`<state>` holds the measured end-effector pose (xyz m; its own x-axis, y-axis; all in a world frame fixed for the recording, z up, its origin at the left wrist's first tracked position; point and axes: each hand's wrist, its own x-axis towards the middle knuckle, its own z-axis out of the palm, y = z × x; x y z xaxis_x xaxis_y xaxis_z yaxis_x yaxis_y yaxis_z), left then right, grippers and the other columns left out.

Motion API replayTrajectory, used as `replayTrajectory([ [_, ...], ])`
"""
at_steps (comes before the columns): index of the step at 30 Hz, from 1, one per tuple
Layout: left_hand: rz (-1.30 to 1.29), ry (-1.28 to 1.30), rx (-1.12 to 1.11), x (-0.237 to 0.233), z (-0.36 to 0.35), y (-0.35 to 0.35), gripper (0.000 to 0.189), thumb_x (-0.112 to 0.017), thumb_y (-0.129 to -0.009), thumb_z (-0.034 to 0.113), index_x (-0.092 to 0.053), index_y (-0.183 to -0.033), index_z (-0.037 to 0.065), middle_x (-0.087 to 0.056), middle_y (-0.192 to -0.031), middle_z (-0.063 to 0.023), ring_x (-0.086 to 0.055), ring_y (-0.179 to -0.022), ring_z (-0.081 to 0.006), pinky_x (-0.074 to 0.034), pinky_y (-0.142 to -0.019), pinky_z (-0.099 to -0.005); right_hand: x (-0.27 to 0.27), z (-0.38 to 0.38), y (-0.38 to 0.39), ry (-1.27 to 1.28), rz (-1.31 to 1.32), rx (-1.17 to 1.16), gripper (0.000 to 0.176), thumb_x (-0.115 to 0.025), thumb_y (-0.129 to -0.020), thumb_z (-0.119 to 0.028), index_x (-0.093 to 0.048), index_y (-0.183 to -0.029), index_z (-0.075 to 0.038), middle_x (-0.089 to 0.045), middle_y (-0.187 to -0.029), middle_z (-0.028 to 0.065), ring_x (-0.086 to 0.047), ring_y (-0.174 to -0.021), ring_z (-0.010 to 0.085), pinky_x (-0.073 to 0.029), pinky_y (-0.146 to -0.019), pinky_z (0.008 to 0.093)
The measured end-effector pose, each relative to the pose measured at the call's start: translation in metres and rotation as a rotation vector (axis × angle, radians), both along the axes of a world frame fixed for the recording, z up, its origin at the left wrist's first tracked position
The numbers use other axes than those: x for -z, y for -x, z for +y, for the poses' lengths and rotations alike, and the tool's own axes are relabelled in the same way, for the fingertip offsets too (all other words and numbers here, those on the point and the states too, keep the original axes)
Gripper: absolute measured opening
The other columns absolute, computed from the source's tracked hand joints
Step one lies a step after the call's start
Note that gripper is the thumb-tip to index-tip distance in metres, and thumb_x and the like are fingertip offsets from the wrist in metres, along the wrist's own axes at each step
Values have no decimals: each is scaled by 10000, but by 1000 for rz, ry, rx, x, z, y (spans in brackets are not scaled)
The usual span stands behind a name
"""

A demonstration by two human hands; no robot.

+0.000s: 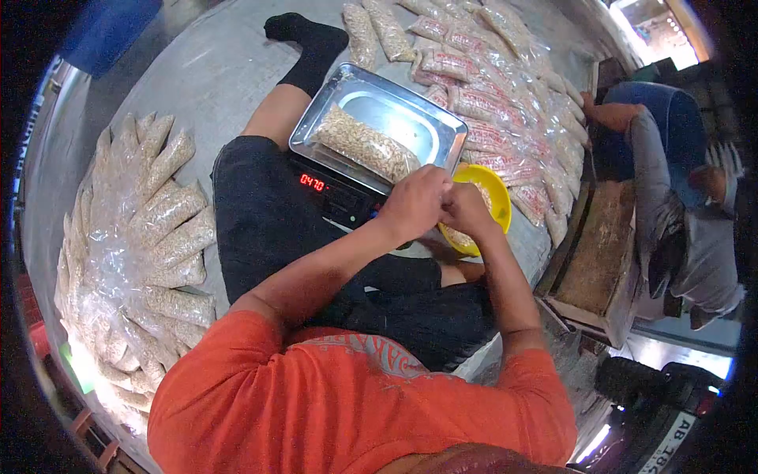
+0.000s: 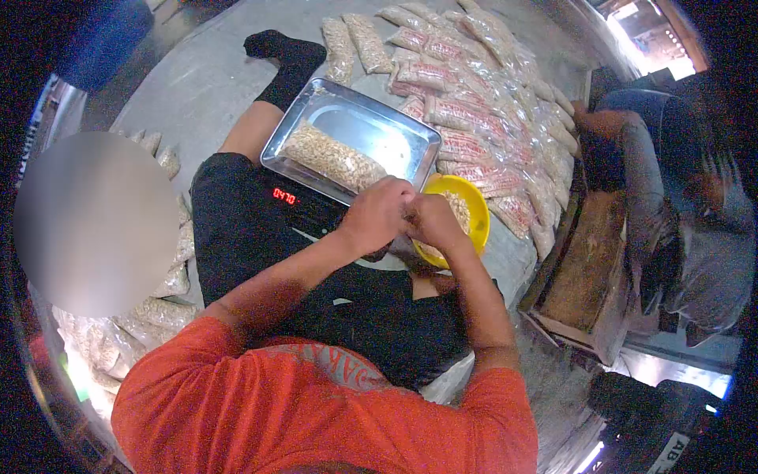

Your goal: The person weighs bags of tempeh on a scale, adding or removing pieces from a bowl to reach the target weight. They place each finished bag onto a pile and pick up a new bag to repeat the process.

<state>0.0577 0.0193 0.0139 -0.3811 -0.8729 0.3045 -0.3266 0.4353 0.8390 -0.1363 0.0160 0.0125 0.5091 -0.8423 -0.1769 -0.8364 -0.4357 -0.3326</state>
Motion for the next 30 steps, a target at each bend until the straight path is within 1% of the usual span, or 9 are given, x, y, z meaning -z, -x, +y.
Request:
replayTrajectory([
  [4,-12,-19,-8,-6,0,-2,128,-583,-942,76,-587,-1059,24,-626,-1015,-203,-622,-971,-431,-504,-856,-517,28,6,-1,205,-112,19,166,-790,-749,-185,-729,-831,-54,-697,-777,181,-683,-727,431,-549,-673,490],
  [9,1,4,82,-3,5,-2,166,-575,-942,74,-586,-1101,25,-638,-1067,-214,-623,-989,-438,-503,-867,-530,44,15,-10,155,-433,174,248,-788,-775,-213,-732,-968,-70,-729,-905,190,-712,-869,393,-556,-755,486],
  [14,80,176,125,9,5,7,170,-597,-910,81,-635,-1068,31,-649,-1034,-212,-625,-998,-442,-501,-898,-538,51,-3,-8,186,-222,58,281,-765,-833,-301,-734,-1029,-103,-738,-995,177,-713,-936,380,-564,-808,486],
  [17,-203,-42,-41,-9,-20,-44,220,-641,-864,96,-670,-1078,52,-660,-1052,-213,-626,-993,-433,-497,-919,-526,5,-12,-42,119,-63,76,348,-730,-889,-410,-736,-1079,-119,-732,-1065,162,-712,-929,383,-578,-791,472],
  [18,-201,141,-331,-10,-26,-61,283,-685,-856,122,-689,-1136,83,-656,-1091,-192,-618,-1023,-420,-488,-937,-527,-2,-13,-46,95,-36,103,374,-717,-902,-437,-734,-1102,-122,-729,-1090,158,-712,-928,383,-581,-785,469],
  [19,-331,64,-417,-26,-26,-76,396,-713,-867,166,-685,-1258,106,-605,-1239,-176,-570,-1103,-417,-478,-949,-534,-9,-15,-49,70,-9,131,401,-705,-916,-465,-731,-1125,-125,-726,-1115,154,-713,-927,382,-585,-779,465],
  [21,-452,153,-337,-7,-33,-94,455,-710,-898,209,-670,-1350,183,-509,-1404,-169,-512,-1164,-422,-477,-970,-526,-6,-23,-49,277,-110,-72,510,-640,-947,-547,-690,-1218,-117,-696,-1208,148,-713,-910,382,-588,-736,466],
  [24,-474,129,-265,5,-43,-87,441,-697,-927,231,-673,-1365,268,-439,-1492,-167,-478,-1187,-432,-461,-1014,-520,-12,-27,-50,184,42,-110,489,-711,-919,-513,-685,-1189,-105,-667,-1270,142,-707,-914,388,-575,-754,466],
  [30,-465,150,-253,14,-71,-65,427,-686,-949,264,-669,-1373,299,-469,-1480,-171,-480,-1210,-433,-441,-1044,-522,-34,-26,-32,195,141,32,476,-639,-951,-537,-692,-1132,-99,-685,-1140,142,-712,-885,381,-577,-713,488],
])
